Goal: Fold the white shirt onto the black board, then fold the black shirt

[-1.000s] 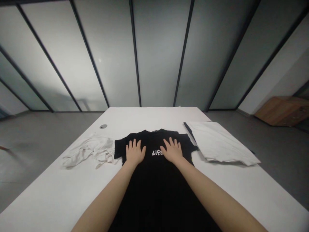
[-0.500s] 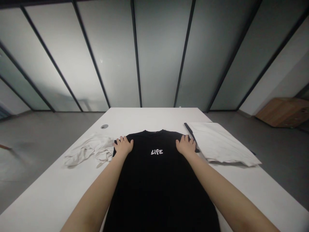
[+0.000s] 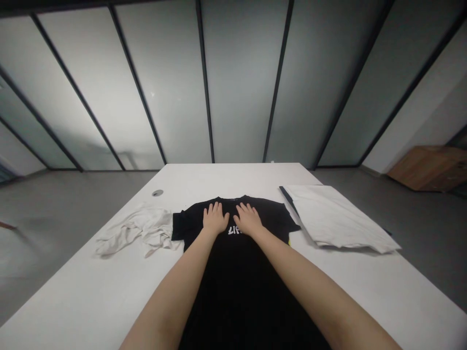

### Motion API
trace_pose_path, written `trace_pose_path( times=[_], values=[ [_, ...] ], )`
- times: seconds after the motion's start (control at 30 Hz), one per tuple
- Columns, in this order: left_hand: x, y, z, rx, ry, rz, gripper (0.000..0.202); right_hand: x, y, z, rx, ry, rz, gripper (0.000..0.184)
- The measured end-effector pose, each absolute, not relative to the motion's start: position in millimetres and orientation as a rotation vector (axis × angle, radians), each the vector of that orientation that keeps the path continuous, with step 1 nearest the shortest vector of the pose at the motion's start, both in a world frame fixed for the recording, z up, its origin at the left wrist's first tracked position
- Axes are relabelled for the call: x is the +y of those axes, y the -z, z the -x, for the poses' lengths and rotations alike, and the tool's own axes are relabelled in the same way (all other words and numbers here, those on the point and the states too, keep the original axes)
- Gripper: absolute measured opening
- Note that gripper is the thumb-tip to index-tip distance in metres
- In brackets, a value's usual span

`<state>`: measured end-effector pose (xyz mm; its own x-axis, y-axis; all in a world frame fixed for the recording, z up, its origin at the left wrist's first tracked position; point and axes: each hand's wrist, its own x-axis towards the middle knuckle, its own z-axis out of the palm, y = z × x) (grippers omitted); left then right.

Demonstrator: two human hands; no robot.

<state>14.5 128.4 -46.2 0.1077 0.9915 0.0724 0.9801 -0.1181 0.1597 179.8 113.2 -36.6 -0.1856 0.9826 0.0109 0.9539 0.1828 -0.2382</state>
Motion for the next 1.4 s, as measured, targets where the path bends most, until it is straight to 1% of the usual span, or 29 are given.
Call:
trace_pose_path(
  times=[0.13,0.27,0.5,0.67,0.83,0.93,1.0,1.07,1.17,1.3,1.4],
  values=[
    [146,45,-17,2.106,-0.251,-2.201,0.074,136,37,-168,-2.245,-0.288,1.949,0.068],
    [161,42,-13,2.071,-0.237,-2.198,0.075,151,37,-168,-2.216,-0.302,1.976,0.069],
    [171,38,25,2.153,-0.218,-2.140,0.075,157,39,-221,-2.027,-0.248,2.152,0.066],
    [162,35,49,2.263,-0.344,-2.099,0.066,150,38,-256,-1.970,-0.171,2.187,0.063],
    [150,33,72,2.362,-0.529,-2.119,0.055,138,36,-273,-1.946,-0.052,2.133,0.053],
    [146,27,100,2.647,-0.451,-2.004,0.052,127,37,-287,-1.821,0.030,2.224,0.052],
    [145,21,120,2.759,-0.261,-1.876,0.050,122,36,-297,-1.738,0.057,2.315,0.052],
    [144,14,136,2.703,-0.089,-1.852,0.045,120,32,-306,-1.723,0.055,2.359,0.047],
    [143,6,147,2.593,-0.025,-1.953,0.042,123,22,-317,-1.770,0.021,2.350,0.034],
    [142,-4,147,2.535,-0.121,-1.987,0.045,126,6,-330,-1.768,-0.031,2.348,0.032],
    [141,-9,151,2.491,-0.274,-1.889,0.041,121,1,-341,-1.757,-0.077,2.381,0.030]
  ],
)
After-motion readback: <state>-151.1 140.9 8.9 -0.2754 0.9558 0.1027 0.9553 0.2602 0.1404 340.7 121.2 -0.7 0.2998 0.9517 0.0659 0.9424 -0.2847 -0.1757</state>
